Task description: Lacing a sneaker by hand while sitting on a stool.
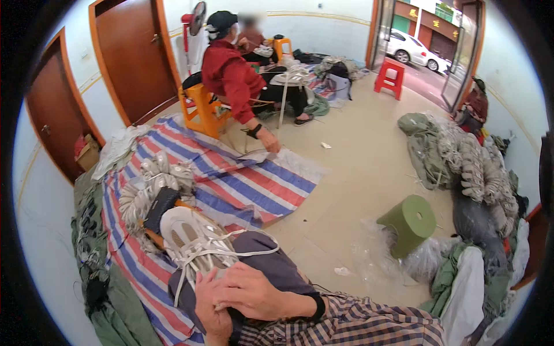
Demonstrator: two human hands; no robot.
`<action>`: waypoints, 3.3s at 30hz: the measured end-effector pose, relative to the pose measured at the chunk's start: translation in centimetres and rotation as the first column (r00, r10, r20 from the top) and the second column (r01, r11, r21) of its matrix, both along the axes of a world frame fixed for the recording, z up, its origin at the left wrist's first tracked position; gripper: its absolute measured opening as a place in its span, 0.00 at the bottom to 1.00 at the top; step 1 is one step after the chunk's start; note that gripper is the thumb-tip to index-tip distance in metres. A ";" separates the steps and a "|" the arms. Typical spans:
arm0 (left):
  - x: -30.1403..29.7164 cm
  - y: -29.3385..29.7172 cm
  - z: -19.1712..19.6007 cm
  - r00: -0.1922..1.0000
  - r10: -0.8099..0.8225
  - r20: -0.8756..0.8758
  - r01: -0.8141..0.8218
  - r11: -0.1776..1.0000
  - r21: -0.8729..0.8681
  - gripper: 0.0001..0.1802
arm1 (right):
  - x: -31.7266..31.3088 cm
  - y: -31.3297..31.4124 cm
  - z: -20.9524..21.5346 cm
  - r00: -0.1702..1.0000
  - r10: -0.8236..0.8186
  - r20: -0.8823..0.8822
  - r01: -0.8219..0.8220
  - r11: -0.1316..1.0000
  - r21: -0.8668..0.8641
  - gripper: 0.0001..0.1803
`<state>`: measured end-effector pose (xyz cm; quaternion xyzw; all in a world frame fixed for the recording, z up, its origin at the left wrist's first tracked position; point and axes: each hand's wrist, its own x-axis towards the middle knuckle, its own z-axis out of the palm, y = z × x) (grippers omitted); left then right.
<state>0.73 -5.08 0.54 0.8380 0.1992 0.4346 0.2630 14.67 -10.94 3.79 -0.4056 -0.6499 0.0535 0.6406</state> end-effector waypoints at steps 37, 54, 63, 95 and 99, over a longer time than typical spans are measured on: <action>-9.5 -7.2 -2.1 0.999 -0.051 0.016 0.041 0.544 -0.838 0.16 | 5.0 8.1 -1.5 0.780 -0.174 0.601 0.351 0.917 -0.189 0.14; -25.0 -15.3 -16.7 0.663 0.681 0.311 0.721 -0.471 -0.508 0.09 | 7.2 8.7 -4.3 0.860 -0.392 0.326 0.463 0.868 -0.178 0.06; -30.0 -23.0 -24.4 0.843 0.374 -0.386 -0.002 -0.716 -0.698 0.12 | 6.7 9.1 -4.5 0.988 -0.060 -0.145 -0.015 0.883 -0.468 0.08; -22.1 -7.4 -25.9 0.775 0.363 -0.518 -0.468 -0.223 -0.855 0.19 | 7.0 8.6 -5.2 0.952 0.126 0.279 -0.024 0.939 -0.343 0.16; -25.5 -15.3 -26.5 0.711 0.398 -0.580 -0.524 -0.250 -0.814 0.20 | 6.7 8.2 -5.0 0.959 0.131 0.253 -0.040 0.942 -0.334 0.14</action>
